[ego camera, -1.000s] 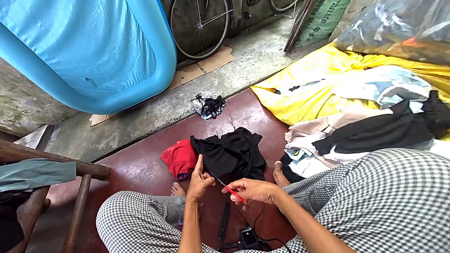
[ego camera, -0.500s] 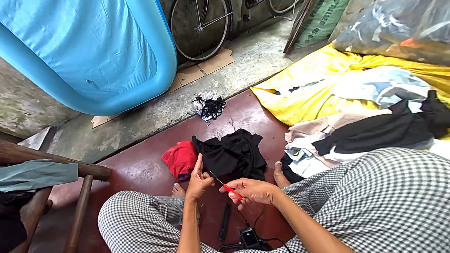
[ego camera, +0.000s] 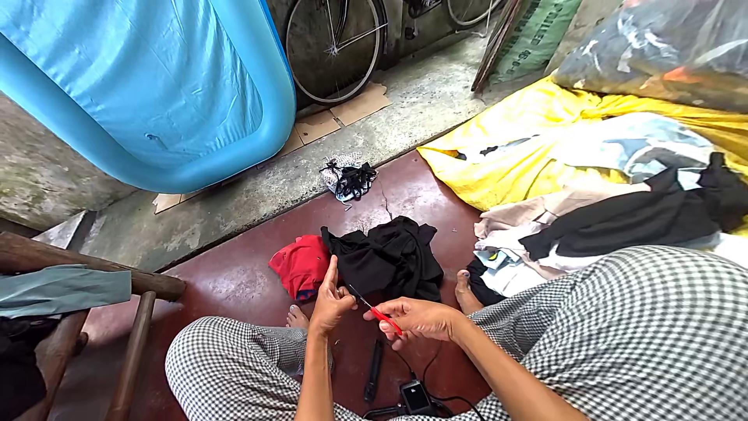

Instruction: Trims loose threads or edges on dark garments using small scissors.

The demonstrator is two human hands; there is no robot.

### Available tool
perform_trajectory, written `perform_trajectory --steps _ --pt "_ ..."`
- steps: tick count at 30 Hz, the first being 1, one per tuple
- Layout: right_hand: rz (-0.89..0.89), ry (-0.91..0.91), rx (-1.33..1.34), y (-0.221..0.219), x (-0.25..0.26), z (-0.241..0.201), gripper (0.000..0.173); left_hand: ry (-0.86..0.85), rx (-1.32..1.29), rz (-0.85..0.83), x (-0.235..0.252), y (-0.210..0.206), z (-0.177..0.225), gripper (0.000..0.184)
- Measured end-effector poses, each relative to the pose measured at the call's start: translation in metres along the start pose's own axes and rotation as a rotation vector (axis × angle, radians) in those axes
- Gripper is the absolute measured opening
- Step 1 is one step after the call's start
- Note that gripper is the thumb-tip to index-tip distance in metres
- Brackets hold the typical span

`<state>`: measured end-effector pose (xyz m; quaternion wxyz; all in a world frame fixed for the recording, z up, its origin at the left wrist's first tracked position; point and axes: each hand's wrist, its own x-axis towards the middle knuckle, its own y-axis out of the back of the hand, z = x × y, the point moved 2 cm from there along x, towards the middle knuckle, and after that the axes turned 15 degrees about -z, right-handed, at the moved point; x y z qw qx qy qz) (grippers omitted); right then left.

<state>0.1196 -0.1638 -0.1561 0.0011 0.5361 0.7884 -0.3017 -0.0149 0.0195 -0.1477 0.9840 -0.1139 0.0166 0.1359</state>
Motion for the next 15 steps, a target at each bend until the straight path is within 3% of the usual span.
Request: perform_trajectory --steps 4,15 --pt "0.015 0.002 -0.092 -0.0001 -0.0014 -0.0022 0.035 0.009 0.023 0.019 0.0006 0.0029 -0.0008 0.113" --pt "0.033 0.059 -0.030 -0.0077 0.0077 0.0000 0.036 -0.004 -0.002 0.028 0.0007 0.0046 0.0004 0.114"
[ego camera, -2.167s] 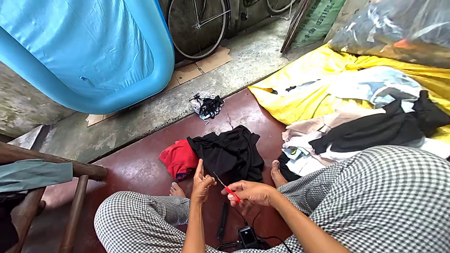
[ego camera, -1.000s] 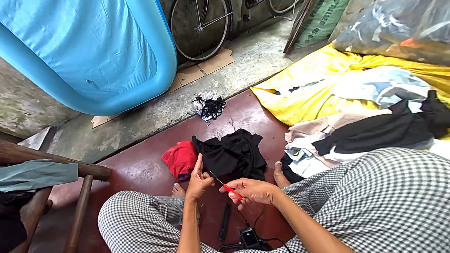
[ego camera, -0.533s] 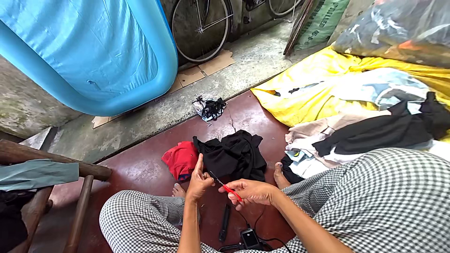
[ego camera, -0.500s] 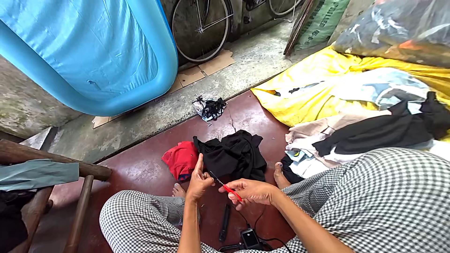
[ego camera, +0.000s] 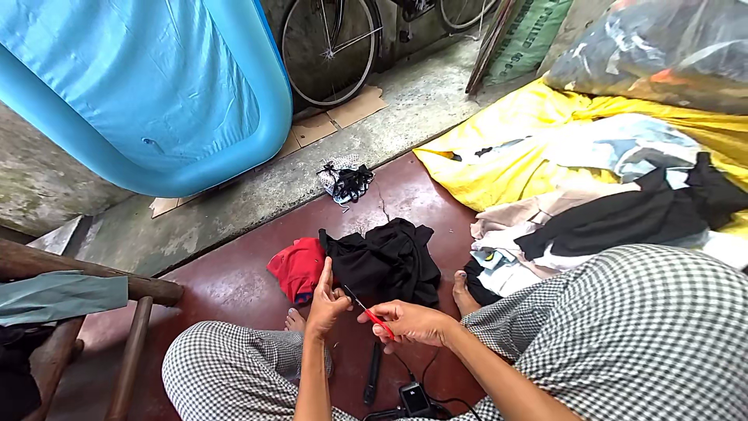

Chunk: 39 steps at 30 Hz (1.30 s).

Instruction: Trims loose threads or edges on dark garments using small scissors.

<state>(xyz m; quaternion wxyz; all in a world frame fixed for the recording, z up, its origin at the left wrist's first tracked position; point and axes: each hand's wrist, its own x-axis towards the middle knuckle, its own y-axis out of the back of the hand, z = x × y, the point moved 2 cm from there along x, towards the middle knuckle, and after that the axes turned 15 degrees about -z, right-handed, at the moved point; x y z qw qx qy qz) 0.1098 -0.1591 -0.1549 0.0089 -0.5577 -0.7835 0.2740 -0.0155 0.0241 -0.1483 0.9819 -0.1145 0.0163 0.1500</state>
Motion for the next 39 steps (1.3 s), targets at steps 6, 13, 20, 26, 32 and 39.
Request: perform_trajectory --steps 6,13,20,26,32,39 --pt "0.012 0.030 0.081 -0.002 0.007 0.003 0.041 0.006 0.003 -0.016 0.000 -0.002 -0.001 0.114" --pt "0.112 0.059 0.015 -0.013 0.012 0.001 0.038 0.020 0.004 -0.022 -0.002 0.000 0.002 0.115" --pt "0.139 0.076 0.015 -0.012 0.016 0.001 0.047 0.034 0.030 -0.064 -0.004 -0.002 0.002 0.116" --pt "0.157 0.131 0.067 -0.017 0.021 -0.003 0.040 0.035 0.002 -0.053 -0.005 0.000 0.009 0.116" --pt "0.149 0.159 0.076 -0.012 0.026 -0.001 0.045 0.048 0.002 -0.085 -0.006 -0.001 0.009 0.116" --pt "0.168 0.195 0.117 -0.014 0.028 -0.005 0.041 0.028 -0.021 -0.096 -0.008 -0.001 0.008 0.116"
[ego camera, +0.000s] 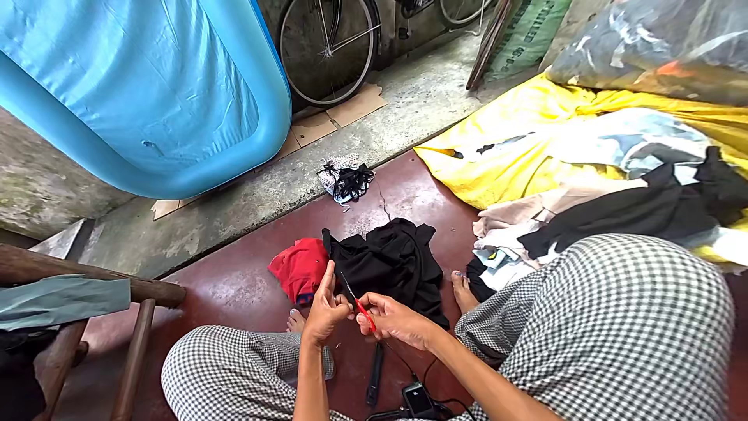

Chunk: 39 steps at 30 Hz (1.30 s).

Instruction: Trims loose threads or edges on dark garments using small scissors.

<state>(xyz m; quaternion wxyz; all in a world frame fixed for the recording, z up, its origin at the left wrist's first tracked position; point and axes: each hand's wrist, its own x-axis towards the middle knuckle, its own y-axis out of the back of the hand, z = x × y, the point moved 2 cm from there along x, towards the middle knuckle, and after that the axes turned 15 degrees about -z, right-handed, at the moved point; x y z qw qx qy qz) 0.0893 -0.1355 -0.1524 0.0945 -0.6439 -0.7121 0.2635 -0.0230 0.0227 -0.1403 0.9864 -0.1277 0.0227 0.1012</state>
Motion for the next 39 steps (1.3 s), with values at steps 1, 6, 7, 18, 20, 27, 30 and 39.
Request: perform_trajectory --steps 1,6,7,18,20,27,30,39 --pt "-0.008 -0.001 -0.002 0.002 0.001 0.001 0.044 0.001 0.005 -0.010 0.000 -0.002 0.000 0.116" --pt "-0.013 -0.015 -0.024 0.009 0.002 0.002 0.045 0.005 0.004 -0.021 -0.001 -0.007 -0.001 0.117" --pt "-0.006 -0.008 -0.026 0.008 0.002 0.001 0.042 0.004 -0.005 -0.025 -0.001 -0.007 0.000 0.117" --pt "-0.007 -0.037 -0.022 0.016 0.000 0.000 0.040 0.036 -0.005 -0.084 -0.003 -0.016 -0.007 0.123" --pt "-0.009 -0.038 -0.024 0.018 0.000 0.001 0.039 0.042 -0.008 -0.086 -0.003 -0.016 -0.008 0.123" --pt "0.018 -0.079 -0.028 0.020 0.000 0.005 0.039 0.111 -0.022 -0.062 -0.005 -0.009 -0.019 0.127" --pt "0.037 -0.133 -0.103 0.018 -0.001 0.010 0.037 0.168 -0.010 -0.037 -0.007 0.000 -0.026 0.114" --pt "0.049 -0.372 -0.497 0.024 -0.002 0.023 0.041 0.448 0.432 0.455 0.004 0.037 -0.054 0.034"
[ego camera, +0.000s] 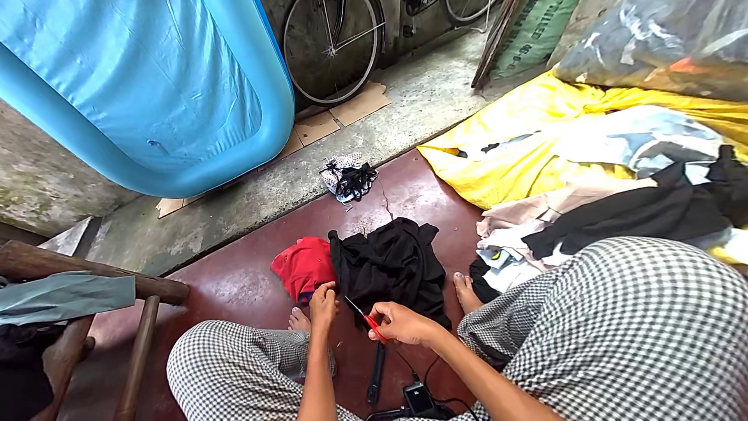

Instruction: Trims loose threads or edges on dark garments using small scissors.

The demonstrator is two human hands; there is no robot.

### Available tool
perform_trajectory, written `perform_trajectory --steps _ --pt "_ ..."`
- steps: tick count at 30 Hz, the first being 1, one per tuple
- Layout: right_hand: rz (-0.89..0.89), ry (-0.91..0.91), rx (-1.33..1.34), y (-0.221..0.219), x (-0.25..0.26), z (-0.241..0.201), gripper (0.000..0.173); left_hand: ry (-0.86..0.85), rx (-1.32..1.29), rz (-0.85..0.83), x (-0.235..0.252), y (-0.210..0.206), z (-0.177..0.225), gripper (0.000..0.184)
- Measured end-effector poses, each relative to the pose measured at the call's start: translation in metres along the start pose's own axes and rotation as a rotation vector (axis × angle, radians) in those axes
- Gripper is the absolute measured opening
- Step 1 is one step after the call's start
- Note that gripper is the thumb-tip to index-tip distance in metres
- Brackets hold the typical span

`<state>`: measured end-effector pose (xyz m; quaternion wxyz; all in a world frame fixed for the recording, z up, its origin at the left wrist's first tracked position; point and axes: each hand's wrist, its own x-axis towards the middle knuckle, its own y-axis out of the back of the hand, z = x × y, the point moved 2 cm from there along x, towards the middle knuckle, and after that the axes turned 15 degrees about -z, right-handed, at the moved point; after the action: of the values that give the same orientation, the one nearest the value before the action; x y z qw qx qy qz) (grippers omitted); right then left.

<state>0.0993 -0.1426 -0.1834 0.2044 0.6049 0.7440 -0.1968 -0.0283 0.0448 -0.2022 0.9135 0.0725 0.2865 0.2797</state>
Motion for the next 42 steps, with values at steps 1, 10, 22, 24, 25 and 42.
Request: perform_trajectory --steps 1,10,22,24,25,42 --pt "-0.008 -0.017 -0.024 0.000 -0.001 -0.001 0.041 0.011 0.013 0.035 0.007 0.000 -0.003 0.030" --pt "-0.056 -0.050 -0.068 -0.001 -0.001 0.006 0.042 0.126 0.373 -0.003 0.054 -0.002 0.010 0.050" --pt "0.091 0.163 0.064 0.003 -0.004 -0.006 0.040 -0.167 -0.451 0.017 0.028 0.029 0.084 0.023" --pt "0.148 0.251 0.090 0.003 -0.005 -0.015 0.039 -0.239 -0.451 -0.002 0.018 0.036 0.103 0.029" --pt "0.183 0.288 0.102 0.004 -0.006 -0.020 0.039 -0.284 -0.438 -0.016 0.012 0.038 0.113 0.034" --pt "0.364 0.529 0.012 0.054 -0.038 -0.129 0.038 -0.598 -0.237 -0.202 -0.031 0.065 0.233 0.111"
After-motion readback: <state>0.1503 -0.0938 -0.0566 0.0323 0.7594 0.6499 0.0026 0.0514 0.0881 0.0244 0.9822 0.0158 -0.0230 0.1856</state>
